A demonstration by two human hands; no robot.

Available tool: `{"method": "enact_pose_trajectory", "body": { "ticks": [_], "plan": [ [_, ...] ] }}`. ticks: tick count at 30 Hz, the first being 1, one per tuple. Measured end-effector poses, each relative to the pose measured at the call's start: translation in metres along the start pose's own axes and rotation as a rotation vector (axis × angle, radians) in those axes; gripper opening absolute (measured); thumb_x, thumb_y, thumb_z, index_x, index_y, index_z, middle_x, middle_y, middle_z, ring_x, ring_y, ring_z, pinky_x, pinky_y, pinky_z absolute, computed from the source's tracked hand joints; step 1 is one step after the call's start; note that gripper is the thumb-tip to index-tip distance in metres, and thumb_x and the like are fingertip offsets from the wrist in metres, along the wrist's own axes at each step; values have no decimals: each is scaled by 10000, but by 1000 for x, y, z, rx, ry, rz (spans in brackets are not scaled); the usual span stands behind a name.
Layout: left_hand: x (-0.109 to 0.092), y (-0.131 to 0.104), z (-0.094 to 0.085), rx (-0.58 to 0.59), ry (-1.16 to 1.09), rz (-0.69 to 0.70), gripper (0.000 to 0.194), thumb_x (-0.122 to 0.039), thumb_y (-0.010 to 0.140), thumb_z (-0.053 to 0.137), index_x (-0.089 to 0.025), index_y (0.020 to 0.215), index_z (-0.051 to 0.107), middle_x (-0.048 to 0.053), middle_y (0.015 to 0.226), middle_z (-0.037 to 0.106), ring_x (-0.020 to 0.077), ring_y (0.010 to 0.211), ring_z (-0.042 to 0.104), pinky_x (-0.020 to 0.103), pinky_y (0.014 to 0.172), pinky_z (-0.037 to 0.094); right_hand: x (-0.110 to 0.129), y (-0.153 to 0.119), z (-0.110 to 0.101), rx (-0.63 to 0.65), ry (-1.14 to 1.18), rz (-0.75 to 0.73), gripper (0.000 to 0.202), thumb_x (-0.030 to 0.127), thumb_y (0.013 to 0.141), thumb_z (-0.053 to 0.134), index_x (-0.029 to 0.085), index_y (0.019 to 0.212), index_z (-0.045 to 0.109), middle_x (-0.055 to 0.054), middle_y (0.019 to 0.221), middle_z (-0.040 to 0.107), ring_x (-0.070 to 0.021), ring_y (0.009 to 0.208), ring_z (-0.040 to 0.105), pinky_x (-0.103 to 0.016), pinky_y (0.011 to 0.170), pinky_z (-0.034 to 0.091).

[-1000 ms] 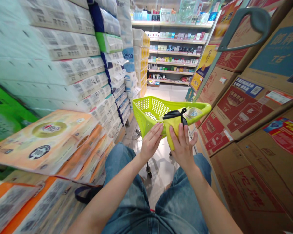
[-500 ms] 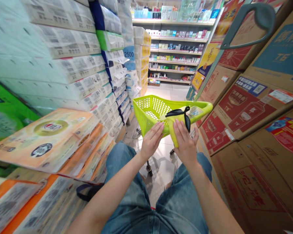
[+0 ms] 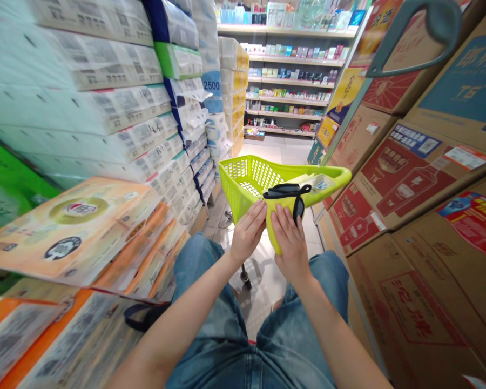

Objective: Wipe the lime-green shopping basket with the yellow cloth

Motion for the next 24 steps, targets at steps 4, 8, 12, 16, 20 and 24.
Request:
{"method": "enact_pose_trajectory", "body": {
  "ticks": [4, 8, 12, 16, 20, 24],
  "plan": [
    [0, 1, 0, 2, -14, 23, 575, -89, 983, 526, -189, 1528, 375, 149, 1417, 593, 231, 1392, 501, 437, 1132, 490, -43, -2, -12, -18, 0, -12, 942, -56, 712, 382, 194, 1600, 196, -114, 1605, 390, -217, 1529, 285, -487, 1250, 264],
    [-2, 0, 4, -15, -21, 31, 579, -79, 977, 532, -175, 1527, 376, 155, 1415, 594, 229, 1395, 498, 441, 1143, 475, -84, -1, -24, -88, 11, 137, 949, -60, 692, 377, 204, 1593, 232, -112, 1638, 320, -249, 1536, 263, -539, 1237, 283],
    [-3, -1, 7, -22, -32, 6, 569, -85, 988, 514, -187, 1529, 373, 146, 1427, 586, 228, 1401, 490, 448, 1142, 476, -61, 0, -17, -84, 86, 134, 868, -2, 784, 406, 193, 1602, 188, -130, 1647, 293, -264, 1546, 232, -563, 1232, 277],
    [-3, -2, 5, -25, -25, -5, 546, -90, 1002, 478, -193, 1528, 377, 143, 1434, 581, 226, 1397, 495, 440, 1142, 480, -15, -1, -5, -34, 131, 7, 813, 61, 841, 414, 175, 1606, 164, -139, 1629, 333, -258, 1550, 218, -547, 1236, 275],
    [-2, -2, 4, -12, -20, 0, 544, -96, 1002, 478, -191, 1528, 377, 146, 1437, 577, 228, 1400, 492, 435, 1141, 482, -17, -4, -7, -6, 113, -88, 823, 52, 816, 411, 169, 1601, 194, -138, 1597, 398, -250, 1539, 256, -532, 1239, 277],
    [-3, -1, 6, -7, -35, 3, 562, -100, 996, 503, -198, 1533, 367, 139, 1434, 581, 228, 1396, 497, 452, 1141, 480, -63, -4, -20, -92, 95, 14, 783, 44, 835, 400, 201, 1588, 253, -128, 1599, 395, -255, 1511, 327, -535, 1222, 314]
  ]
}}
Point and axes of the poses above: each hand's wrist, its own y-axis towards the middle knuckle, its own z-axis out of the palm, x = y × z, the point moved 6 cm from there along y, towards the middle knuckle
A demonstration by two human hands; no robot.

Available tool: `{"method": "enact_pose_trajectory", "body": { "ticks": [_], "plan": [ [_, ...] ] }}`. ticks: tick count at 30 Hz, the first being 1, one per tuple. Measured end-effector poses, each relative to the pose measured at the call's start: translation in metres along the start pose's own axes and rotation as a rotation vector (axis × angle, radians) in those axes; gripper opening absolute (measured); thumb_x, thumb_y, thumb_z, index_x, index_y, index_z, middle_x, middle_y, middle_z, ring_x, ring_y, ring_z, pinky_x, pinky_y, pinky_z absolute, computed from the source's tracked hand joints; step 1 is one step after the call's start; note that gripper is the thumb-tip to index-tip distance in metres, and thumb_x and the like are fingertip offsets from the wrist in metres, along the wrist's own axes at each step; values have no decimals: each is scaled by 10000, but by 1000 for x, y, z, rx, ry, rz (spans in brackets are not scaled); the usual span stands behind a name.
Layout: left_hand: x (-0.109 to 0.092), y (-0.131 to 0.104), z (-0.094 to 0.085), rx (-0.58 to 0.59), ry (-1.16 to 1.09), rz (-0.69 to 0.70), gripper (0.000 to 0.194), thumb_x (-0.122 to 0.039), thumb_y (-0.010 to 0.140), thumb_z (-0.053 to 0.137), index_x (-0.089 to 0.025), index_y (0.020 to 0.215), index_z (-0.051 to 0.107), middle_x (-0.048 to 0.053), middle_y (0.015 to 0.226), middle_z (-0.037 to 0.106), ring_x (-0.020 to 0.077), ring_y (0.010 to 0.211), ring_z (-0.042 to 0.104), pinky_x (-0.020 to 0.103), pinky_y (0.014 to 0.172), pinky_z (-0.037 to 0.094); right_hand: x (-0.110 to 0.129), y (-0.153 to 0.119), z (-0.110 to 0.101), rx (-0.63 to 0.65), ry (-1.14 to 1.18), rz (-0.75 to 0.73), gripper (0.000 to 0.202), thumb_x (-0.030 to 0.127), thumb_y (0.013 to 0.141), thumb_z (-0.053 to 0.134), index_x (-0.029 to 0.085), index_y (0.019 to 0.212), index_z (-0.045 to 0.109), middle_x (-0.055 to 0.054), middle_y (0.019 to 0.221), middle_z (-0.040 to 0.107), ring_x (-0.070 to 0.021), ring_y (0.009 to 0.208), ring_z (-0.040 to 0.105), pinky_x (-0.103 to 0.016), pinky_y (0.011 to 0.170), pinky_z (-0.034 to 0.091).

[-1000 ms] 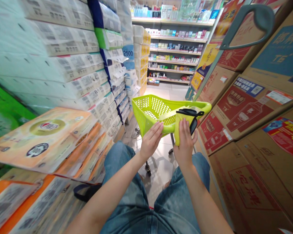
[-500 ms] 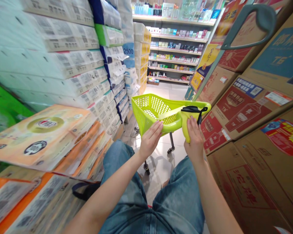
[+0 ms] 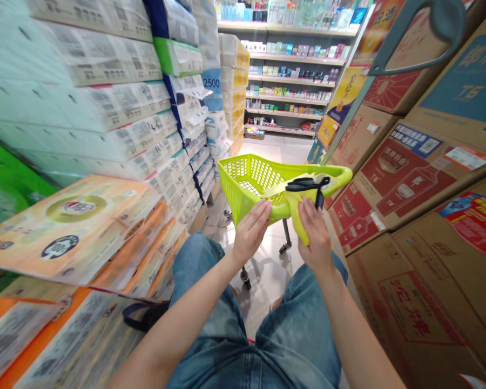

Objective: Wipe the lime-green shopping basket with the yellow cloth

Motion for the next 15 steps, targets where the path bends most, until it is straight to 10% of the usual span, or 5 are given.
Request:
{"method": "enact_pose_trajectory", "body": {
  "ticks": [4, 11, 15],
  "plan": [
    [-2, 1, 2, -15, -15, 0, 573, -91, 989, 514, -203, 1532, 370, 138, 1430, 586, 226, 1398, 495, 452, 1137, 483, -13, 2, -5, -71, -44, 133, 740, 68, 864, 425, 208, 1577, 284, -141, 1610, 372, -269, 1514, 318, -560, 1212, 319],
    [-1, -1, 3, -15, -19, -18, 525, -127, 1018, 455, -205, 1531, 374, 143, 1444, 573, 225, 1398, 492, 444, 1145, 474, 56, 1, 18, 37, -10, 11, 783, 82, 850, 398, 157, 1601, 187, -156, 1602, 382, -267, 1537, 260, -559, 1221, 302],
    [0, 0, 3, 1, -4, -1, 538, -124, 1011, 479, -201, 1532, 370, 142, 1442, 575, 225, 1397, 494, 444, 1144, 476, 40, -2, 14, 26, -15, -59, 787, 62, 833, 399, 179, 1593, 231, -142, 1578, 428, -255, 1518, 312, -530, 1217, 325]
  ]
}}
Point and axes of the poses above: each hand's wrist, its own y-axis towards the middle knuckle, its own z-axis out of the palm, x = y × z, the point moved 6 cm from there along y, towards the middle knuckle
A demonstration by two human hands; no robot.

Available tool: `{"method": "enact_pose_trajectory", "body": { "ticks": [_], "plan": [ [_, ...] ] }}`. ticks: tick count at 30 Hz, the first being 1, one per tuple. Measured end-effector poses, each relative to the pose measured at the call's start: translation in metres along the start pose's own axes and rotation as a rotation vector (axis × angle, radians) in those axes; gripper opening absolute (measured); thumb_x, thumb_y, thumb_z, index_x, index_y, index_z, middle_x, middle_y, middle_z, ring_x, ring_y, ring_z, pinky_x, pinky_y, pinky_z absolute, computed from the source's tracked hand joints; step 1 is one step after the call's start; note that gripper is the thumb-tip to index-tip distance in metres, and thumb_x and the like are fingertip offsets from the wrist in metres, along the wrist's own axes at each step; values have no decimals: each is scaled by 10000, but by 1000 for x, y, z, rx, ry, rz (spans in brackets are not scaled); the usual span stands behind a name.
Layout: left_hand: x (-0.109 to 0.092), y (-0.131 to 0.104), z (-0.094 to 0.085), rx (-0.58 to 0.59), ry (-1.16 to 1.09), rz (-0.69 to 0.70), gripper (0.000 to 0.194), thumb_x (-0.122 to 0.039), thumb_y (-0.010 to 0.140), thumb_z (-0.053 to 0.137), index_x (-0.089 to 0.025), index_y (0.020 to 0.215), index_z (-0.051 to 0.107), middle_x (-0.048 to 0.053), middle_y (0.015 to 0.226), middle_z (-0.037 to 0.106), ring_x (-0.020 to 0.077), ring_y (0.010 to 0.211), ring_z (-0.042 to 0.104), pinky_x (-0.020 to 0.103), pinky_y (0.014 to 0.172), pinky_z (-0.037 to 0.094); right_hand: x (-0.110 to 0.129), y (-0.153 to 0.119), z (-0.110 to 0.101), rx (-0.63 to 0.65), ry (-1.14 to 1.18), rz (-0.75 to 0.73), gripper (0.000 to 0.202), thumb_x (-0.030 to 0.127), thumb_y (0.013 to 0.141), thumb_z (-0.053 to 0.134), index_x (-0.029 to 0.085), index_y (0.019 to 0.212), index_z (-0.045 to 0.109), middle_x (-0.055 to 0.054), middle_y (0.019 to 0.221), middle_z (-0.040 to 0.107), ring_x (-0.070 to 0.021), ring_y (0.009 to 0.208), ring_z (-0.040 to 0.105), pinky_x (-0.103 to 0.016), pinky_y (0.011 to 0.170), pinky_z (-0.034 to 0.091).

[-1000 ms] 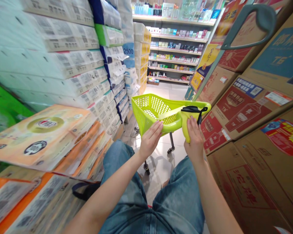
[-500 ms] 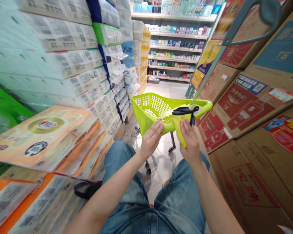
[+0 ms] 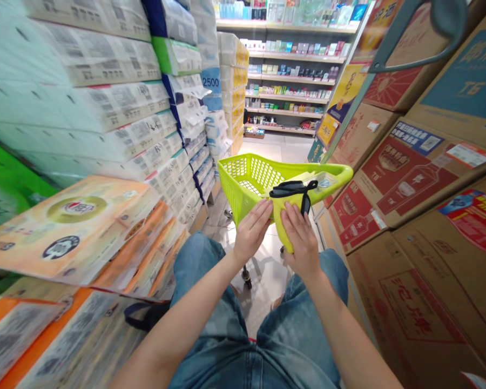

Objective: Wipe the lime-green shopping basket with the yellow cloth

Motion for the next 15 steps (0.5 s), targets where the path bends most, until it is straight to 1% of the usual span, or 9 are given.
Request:
{"method": "enact_pose_trajectory", "body": {
  "ticks": [4, 6, 7, 9, 11, 13, 15],
  "plan": [
    [-1, 2, 0, -5, 5, 12, 556, -111, 993, 520, -195, 1524, 380, 142, 1419, 595, 221, 1388, 506, 438, 1136, 483, -48, -4, -12, -103, -4, 101, 780, 30, 823, 381, 203, 1578, 285, -132, 1596, 402, -257, 1508, 334, -538, 1212, 327],
    [-3, 3, 1, -14, 8, 12, 552, -110, 993, 520, -193, 1521, 386, 142, 1412, 601, 217, 1389, 505, 429, 1138, 481, -59, -4, -14, -144, -25, 158, 773, 25, 819, 380, 204, 1567, 314, -133, 1599, 396, -265, 1506, 336, -551, 1214, 315],
    [-3, 3, 1, -14, 8, 8, 547, -112, 996, 514, -195, 1522, 385, 141, 1415, 599, 216, 1390, 503, 427, 1139, 481, -58, -3, -13, -154, -32, 187, 773, 29, 818, 384, 204, 1567, 316, -133, 1602, 390, -269, 1507, 334, -557, 1214, 311],
    [-3, 3, 2, -12, 3, -5, 543, -118, 1003, 500, -203, 1526, 380, 136, 1424, 593, 216, 1390, 503, 430, 1136, 485, -44, -2, -9, -153, -26, 239, 782, 43, 820, 389, 200, 1578, 281, -134, 1616, 362, -275, 1513, 321, -566, 1214, 305],
    [-3, 3, 2, -10, -4, -16, 543, -118, 1005, 494, -208, 1528, 377, 134, 1429, 588, 219, 1387, 506, 438, 1133, 488, -19, 0, -2, -126, -12, 237, 799, 55, 821, 388, 190, 1592, 232, -139, 1624, 344, -274, 1524, 296, -564, 1217, 300],
    [-2, 2, 0, -17, -7, -19, 539, -116, 1008, 481, -210, 1529, 377, 136, 1432, 586, 220, 1387, 505, 435, 1137, 484, 6, 2, 6, -70, -6, 168, 812, 56, 817, 385, 176, 1599, 201, -144, 1613, 365, -263, 1531, 278, -544, 1222, 300],
    [-1, 1, -3, -22, -5, -16, 534, -118, 1012, 469, -210, 1531, 378, 140, 1437, 581, 221, 1389, 502, 422, 1143, 476, 20, 3, 9, -24, -12, 78, 814, 55, 813, 384, 170, 1599, 204, -143, 1584, 418, -248, 1529, 282, -517, 1227, 302]
  ]
}}
Point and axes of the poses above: each hand's wrist, its own y-axis towards the middle knuckle, its own z-axis out of the palm, x = y × z, the point moved 6 cm from there along y, towards the middle knuckle
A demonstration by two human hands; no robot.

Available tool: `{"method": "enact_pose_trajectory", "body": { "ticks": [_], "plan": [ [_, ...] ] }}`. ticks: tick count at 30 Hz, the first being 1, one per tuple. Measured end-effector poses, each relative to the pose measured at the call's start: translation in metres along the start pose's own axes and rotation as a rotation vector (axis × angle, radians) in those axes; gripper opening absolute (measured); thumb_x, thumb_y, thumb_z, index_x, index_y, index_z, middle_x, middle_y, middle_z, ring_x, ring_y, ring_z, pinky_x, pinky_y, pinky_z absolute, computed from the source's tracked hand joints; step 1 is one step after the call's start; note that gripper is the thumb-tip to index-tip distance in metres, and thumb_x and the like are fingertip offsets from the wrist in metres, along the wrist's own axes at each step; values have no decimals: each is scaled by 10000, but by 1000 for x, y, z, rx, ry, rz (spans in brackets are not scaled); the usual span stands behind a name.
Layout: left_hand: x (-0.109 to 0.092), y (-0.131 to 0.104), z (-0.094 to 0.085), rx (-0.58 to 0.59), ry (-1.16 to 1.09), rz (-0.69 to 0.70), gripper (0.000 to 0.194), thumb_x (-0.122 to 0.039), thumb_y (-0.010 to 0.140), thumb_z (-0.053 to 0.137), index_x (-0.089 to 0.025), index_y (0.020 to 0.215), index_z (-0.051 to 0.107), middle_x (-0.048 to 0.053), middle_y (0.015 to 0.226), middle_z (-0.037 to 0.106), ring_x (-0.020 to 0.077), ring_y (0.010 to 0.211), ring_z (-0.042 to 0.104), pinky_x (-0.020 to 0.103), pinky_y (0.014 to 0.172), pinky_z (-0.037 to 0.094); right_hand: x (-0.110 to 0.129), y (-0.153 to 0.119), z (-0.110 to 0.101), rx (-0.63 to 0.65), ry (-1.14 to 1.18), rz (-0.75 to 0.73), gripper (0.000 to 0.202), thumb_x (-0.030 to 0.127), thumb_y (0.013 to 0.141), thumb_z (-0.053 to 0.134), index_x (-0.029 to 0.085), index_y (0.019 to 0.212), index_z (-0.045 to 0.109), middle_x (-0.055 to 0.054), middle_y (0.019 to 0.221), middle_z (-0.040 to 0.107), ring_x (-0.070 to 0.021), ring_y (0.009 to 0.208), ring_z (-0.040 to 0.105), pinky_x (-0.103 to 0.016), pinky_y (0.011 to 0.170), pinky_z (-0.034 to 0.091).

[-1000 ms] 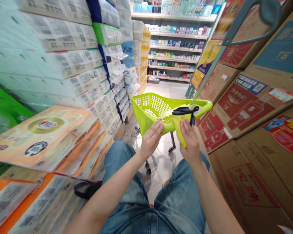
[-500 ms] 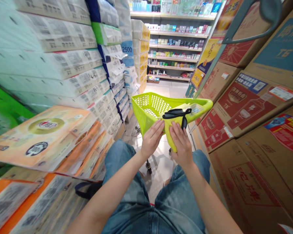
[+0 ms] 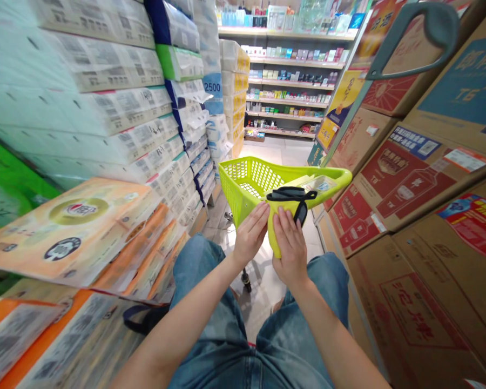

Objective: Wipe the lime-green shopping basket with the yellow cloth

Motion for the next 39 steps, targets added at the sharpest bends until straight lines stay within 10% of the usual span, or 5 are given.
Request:
{"method": "enact_pose_trajectory", "body": {
  "ticks": [9, 18, 27, 35, 39],
  "plan": [
    [-1, 1, -1, 0, 4, 15, 558, -101, 989, 522, -200, 1522, 389, 136, 1416, 598, 222, 1386, 509, 437, 1135, 484, -75, -1, -19, -148, -57, 104, 795, 25, 794, 377, 190, 1568, 311, -133, 1599, 393, -268, 1509, 329, -551, 1216, 307],
    [2, -1, -1, -11, 4, 4, 553, -88, 994, 490, -208, 1524, 387, 137, 1417, 596, 220, 1388, 507, 432, 1134, 493, 1, 0, 1, 8, -9, -20, 818, 47, 808, 380, 177, 1598, 214, -127, 1578, 432, -243, 1522, 301, -518, 1234, 288],
    [1, 2, -3, 4, 7, 18, 552, -106, 990, 527, -202, 1518, 398, 131, 1407, 608, 218, 1375, 521, 430, 1134, 490, -69, -2, -14, -161, -27, 98, 769, 37, 833, 355, 203, 1580, 279, -134, 1601, 388, -258, 1512, 321, -562, 1213, 314],
    [4, -1, -2, -1, 3, -8, 525, -115, 1008, 477, -211, 1518, 397, 132, 1423, 593, 223, 1381, 515, 441, 1131, 495, -1, -5, 9, -43, -5, 74, 861, 13, 794, 367, 188, 1609, 154, -124, 1624, 349, -243, 1543, 241, -542, 1236, 281],
    [5, 0, -6, 5, 14, 4, 529, -111, 998, 501, -205, 1511, 411, 138, 1424, 591, 225, 1378, 519, 425, 1128, 498, -12, -6, 3, 7, -16, -52, 838, 9, 787, 384, 201, 1591, 246, -108, 1570, 448, -231, 1508, 335, -503, 1238, 297]
  ]
}}
Point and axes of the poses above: each hand's wrist, its own y-axis towards the middle knuckle, its own z-axis out of the palm, x = y × z, the point moved 6 cm from there along y, towards the middle knuckle
